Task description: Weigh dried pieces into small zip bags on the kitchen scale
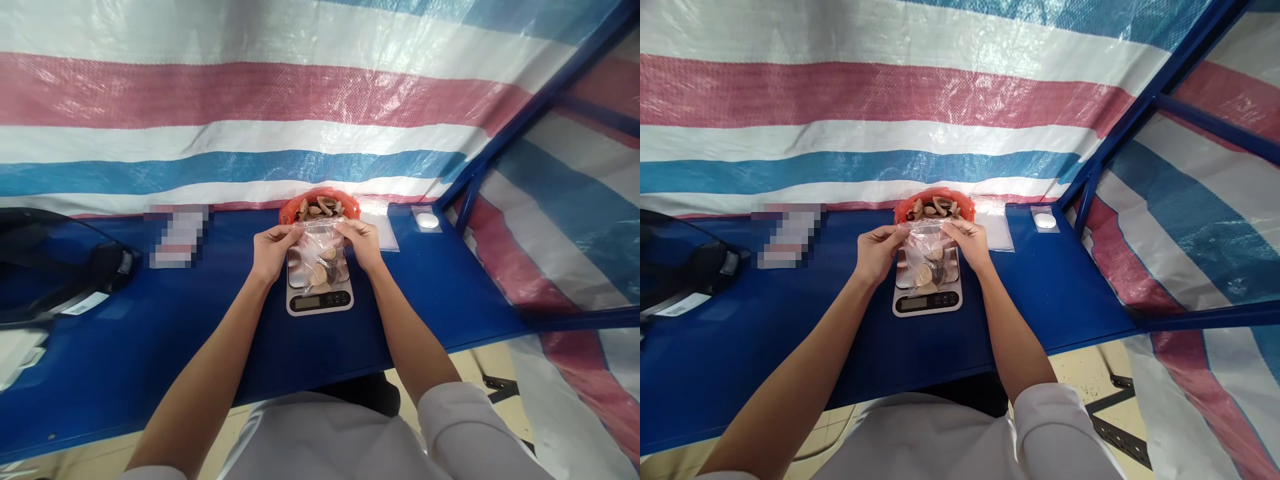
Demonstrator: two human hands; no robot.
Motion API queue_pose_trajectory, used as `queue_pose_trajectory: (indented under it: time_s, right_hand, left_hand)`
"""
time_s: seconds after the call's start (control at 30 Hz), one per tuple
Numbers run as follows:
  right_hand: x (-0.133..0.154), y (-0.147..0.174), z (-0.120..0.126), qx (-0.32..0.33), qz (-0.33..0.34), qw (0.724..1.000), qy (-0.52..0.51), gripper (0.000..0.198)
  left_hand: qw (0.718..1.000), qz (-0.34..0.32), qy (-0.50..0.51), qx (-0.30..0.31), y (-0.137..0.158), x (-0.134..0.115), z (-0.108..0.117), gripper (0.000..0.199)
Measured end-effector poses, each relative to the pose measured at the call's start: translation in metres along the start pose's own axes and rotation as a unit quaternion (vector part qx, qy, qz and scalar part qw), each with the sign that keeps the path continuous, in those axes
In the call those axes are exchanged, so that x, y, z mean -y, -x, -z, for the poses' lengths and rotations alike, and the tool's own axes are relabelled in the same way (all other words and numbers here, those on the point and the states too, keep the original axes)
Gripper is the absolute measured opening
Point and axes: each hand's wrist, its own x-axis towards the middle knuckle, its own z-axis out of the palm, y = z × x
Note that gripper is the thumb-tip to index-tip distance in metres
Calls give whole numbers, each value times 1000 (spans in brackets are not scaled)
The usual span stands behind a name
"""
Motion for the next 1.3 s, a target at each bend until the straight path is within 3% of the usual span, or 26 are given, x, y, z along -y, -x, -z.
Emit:
queue_pose_trajectory:
  time_s: [0.2,0.6,1.0,1.3]
  right_hand:
    - [2,1,0,14,28,999,5,35]
    - [0,-2,-3,-39,13,999,-21,30]
    - [-2,0,-5,-20,24,999,29,34]
    - [3,3,-4,-2,18,1000,10,33]
  left_hand:
    - [1000,-4,3,1,1,-2,0,24]
    - [998,39,39,14,1,-4,0,27]
    - [1000,10,17,-7,2,-2,-1,24]
    - [1000,-16,-1,-6,3,-4,0,18]
